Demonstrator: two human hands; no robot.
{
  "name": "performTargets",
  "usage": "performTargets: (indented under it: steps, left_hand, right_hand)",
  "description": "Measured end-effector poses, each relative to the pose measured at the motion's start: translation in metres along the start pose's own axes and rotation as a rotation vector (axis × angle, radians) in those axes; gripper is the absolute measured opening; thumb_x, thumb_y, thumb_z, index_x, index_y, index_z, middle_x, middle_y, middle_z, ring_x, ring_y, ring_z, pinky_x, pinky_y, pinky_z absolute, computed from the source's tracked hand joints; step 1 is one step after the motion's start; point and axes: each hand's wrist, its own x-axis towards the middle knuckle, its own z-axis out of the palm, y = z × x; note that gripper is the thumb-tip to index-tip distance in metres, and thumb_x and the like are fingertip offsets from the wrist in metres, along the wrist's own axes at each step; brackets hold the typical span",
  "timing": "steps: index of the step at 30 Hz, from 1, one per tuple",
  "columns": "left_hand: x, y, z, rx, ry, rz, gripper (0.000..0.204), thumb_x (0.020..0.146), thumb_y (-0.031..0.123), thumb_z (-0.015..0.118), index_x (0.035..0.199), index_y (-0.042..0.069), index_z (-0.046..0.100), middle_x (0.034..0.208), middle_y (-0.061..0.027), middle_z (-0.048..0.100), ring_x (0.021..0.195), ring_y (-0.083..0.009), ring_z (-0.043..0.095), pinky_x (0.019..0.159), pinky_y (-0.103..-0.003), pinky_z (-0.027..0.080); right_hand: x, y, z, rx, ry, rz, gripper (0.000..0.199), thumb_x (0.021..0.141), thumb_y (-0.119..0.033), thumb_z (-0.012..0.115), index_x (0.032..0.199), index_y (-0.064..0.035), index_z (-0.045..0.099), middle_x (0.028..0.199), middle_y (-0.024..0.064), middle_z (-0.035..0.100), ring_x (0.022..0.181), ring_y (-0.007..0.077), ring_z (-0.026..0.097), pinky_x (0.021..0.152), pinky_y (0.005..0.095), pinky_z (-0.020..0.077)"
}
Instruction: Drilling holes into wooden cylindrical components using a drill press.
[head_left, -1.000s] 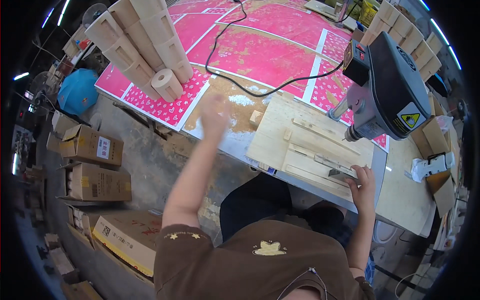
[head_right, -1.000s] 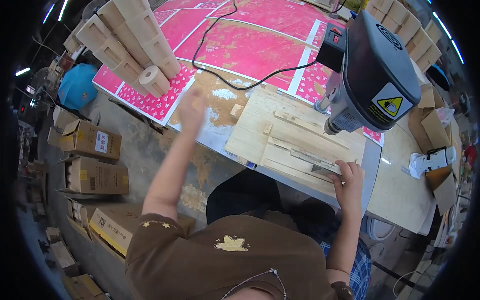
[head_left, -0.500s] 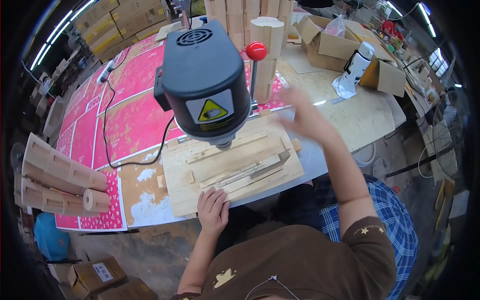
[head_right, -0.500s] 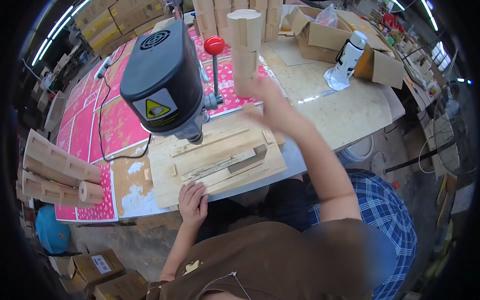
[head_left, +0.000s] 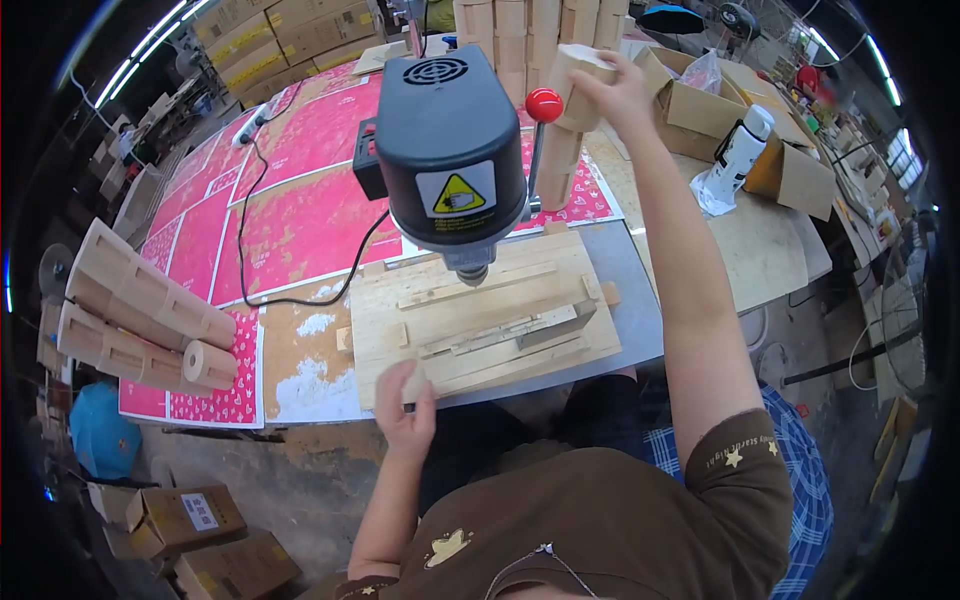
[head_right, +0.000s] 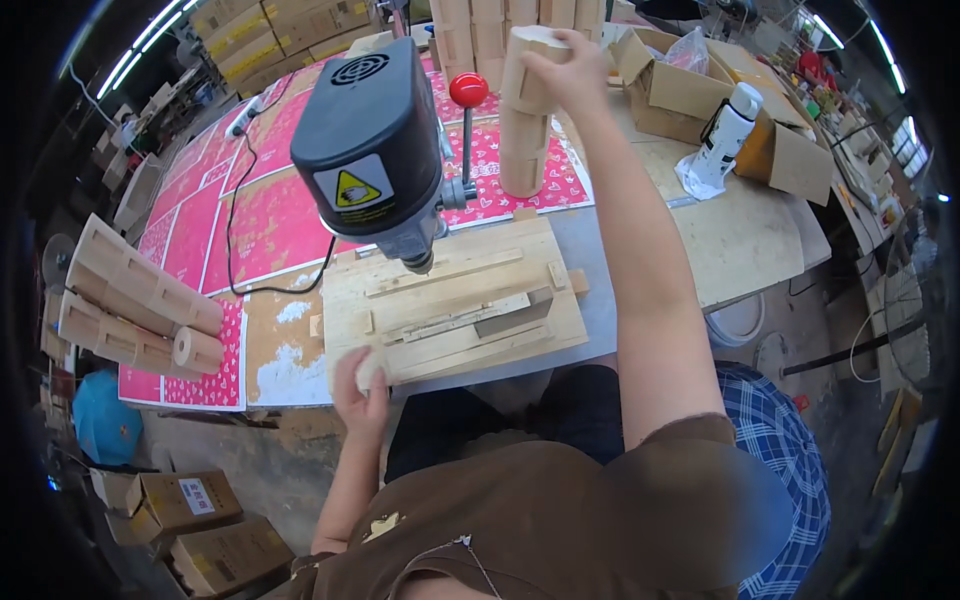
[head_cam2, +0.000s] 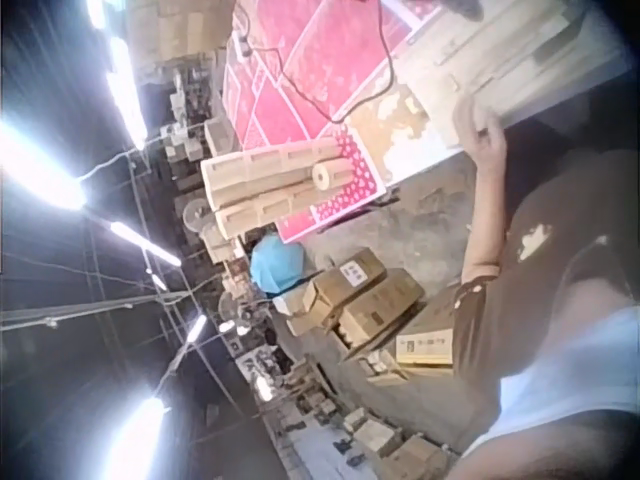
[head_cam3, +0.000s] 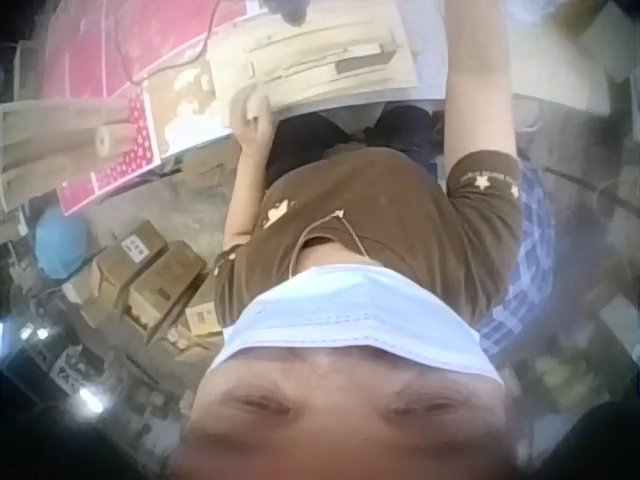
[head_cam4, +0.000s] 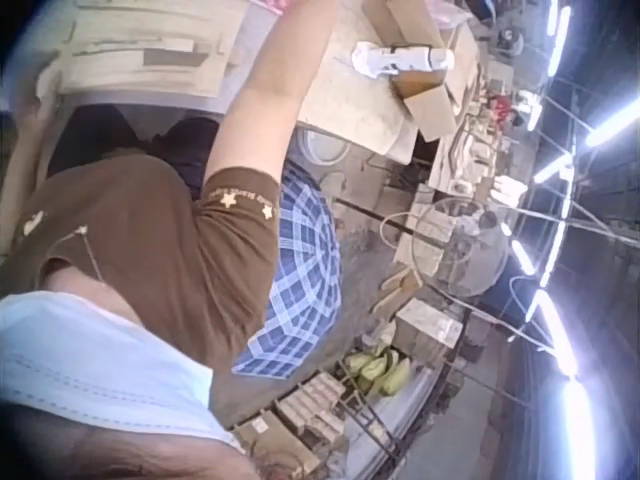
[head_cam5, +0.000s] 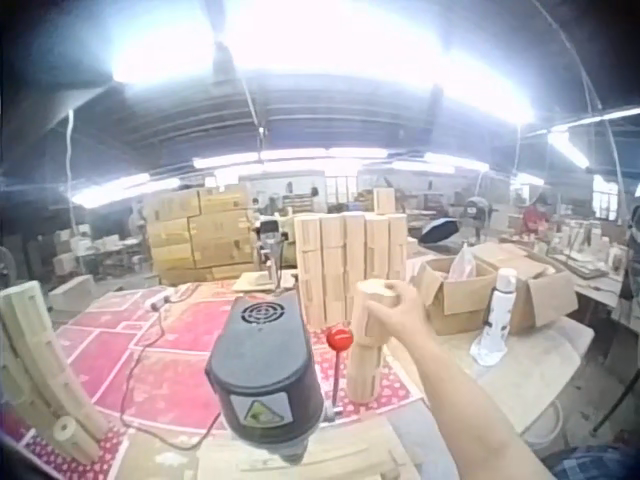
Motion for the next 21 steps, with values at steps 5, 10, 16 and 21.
performTargets:
  steps: [5, 10, 16, 21]
  left_hand:
    - [0.036, 0.046, -0.012, -0.135, 0.234, 0.082, 0.032, 0.077, -0.001, 0.062, 0.108, -0.005, 0.053, 0.099, -0.0180, 0.058, 0.091, -0.0265, 0.056, 0.083, -0.034, 0.043]
    - [0.060, 0.101, 0.018, -0.351, -0.025, 0.260, 0.058, 0.073, 0.009, 0.073, 0.121, -0.006, 0.045, 0.100, -0.0162, 0.057, 0.092, -0.0242, 0.055, 0.083, -0.034, 0.043]
    - [0.050, 0.127, 0.029, -0.576, 0.069, 0.080, 0.088, 0.069, 0.015, 0.079, 0.135, -0.007, 0.025, 0.125, -0.0174, 0.044, 0.108, -0.0226, 0.050, 0.089, -0.034, 0.042]
    - [0.040, 0.129, 0.000, -0.484, 0.058, 0.138, 0.092, 0.073, 0.009, 0.076, 0.140, -0.003, 0.014, 0.132, -0.0186, 0.039, 0.114, -0.0244, 0.050, 0.090, -0.033, 0.045]
  right_hand:
    - [-0.085, -0.053, -0.080, 0.798, 0.197, 0.134, 0.042, 0.085, -0.018, 0.066, 0.119, -0.0008, 0.050, 0.111, 0.0132, 0.057, 0.094, 0.0224, 0.061, 0.074, 0.0326, 0.0544]
    - [-0.186, -0.100, -0.112, 1.197, 0.153, 0.235, 0.044, 0.091, -0.008, 0.054, 0.130, -0.0022, 0.036, 0.122, 0.0134, 0.050, 0.110, 0.0240, 0.053, 0.088, 0.0408, 0.0489]
    - [-0.267, -0.143, -0.095, 1.108, -0.089, 0.234, 0.059, 0.083, -0.011, 0.065, 0.132, -0.0064, 0.032, 0.128, 0.0124, 0.042, 0.117, 0.0214, 0.045, 0.094, 0.0365, 0.0412]
    - [-0.277, -0.162, -0.097, 1.317, -0.501, 0.419, 0.074, 0.078, -0.007, 0.068, 0.135, -0.0080, 0.021, 0.117, 0.0091, 0.044, 0.113, 0.0178, 0.044, 0.094, 0.0335, 0.0402]
